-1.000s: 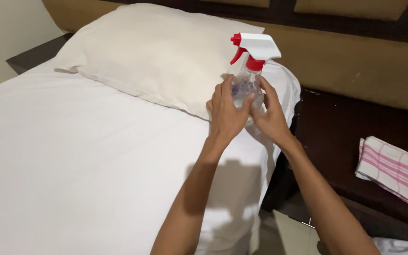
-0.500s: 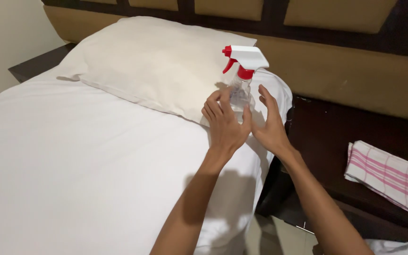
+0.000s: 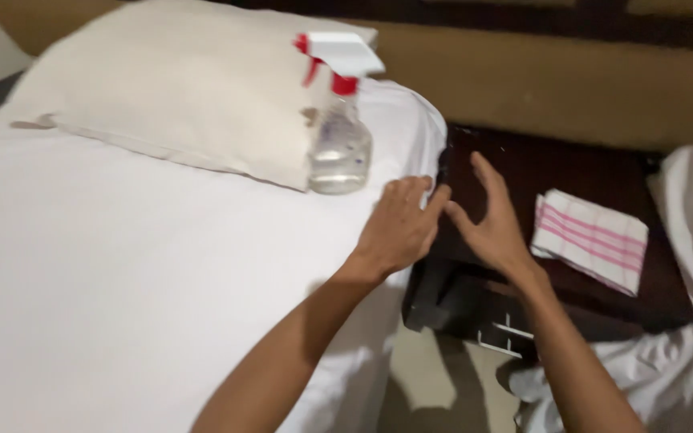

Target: The person sprays a liquid from a bottle onto a wooden nightstand between two beds and wipes the surface with a cloth. They then move to the second nightstand and repeat the spraying and wiping process.

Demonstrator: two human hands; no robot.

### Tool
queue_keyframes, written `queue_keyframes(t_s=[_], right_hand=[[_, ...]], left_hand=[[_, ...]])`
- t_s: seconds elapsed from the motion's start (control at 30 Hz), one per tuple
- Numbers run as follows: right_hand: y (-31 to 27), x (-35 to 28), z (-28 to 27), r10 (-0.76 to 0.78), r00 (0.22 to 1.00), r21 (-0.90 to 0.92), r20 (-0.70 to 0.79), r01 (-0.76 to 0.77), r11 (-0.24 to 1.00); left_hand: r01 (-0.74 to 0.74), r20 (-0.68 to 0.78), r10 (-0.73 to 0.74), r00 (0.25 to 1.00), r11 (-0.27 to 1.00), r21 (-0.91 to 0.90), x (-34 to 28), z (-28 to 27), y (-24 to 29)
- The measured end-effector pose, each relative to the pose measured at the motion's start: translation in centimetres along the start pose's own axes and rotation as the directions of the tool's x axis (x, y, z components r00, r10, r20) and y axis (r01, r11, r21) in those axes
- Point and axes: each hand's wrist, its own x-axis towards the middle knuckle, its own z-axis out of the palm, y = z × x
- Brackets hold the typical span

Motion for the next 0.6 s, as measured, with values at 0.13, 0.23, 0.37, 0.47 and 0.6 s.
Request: queue_keyframes(t_s=[0.13, 0.23, 0.37, 0.47, 0.6], right_hand=[[4.3, -4.7, -5.9, 0.202, 0.979, -0.164, -0.035, -0.205, 0.965], [9.7, -8.0, -9.7, 0.208, 0.975, -0.28, -0.072, -0.22, 0.934], [14.7, -9.8, -13.4, 0.307, 0.951, -0.551, -0.036, -0.275, 0.788], [19.6, -11.1, -15.1, 0.355, 0.934, -0.65, 0.036, -0.248, 0.718], [23.4, -11.9, -15.6, 0.287, 0.954, -0.664, 0.088, -0.159, 0.731]], left_hand=[[-0.072, 0.41, 0.064, 0.91, 0.997, 0.004, 0.8, 3.8, 4.7], [-0.088, 0.543, 0.067, 0.837, 0.996, 0.013, 0.6, 10.2, 7.6], [-0.003, 0.519, 0.044, 0.854, 0.997, -0.079, 1.4, 20.7, 11.0], [0.013, 0.381, 0.048, 0.924, 0.988, -0.156, 2.3, 27.2, 13.4], [0.142, 0.332, -0.073, 0.94, 0.972, -0.188, 3.9, 31.8, 15.1]])
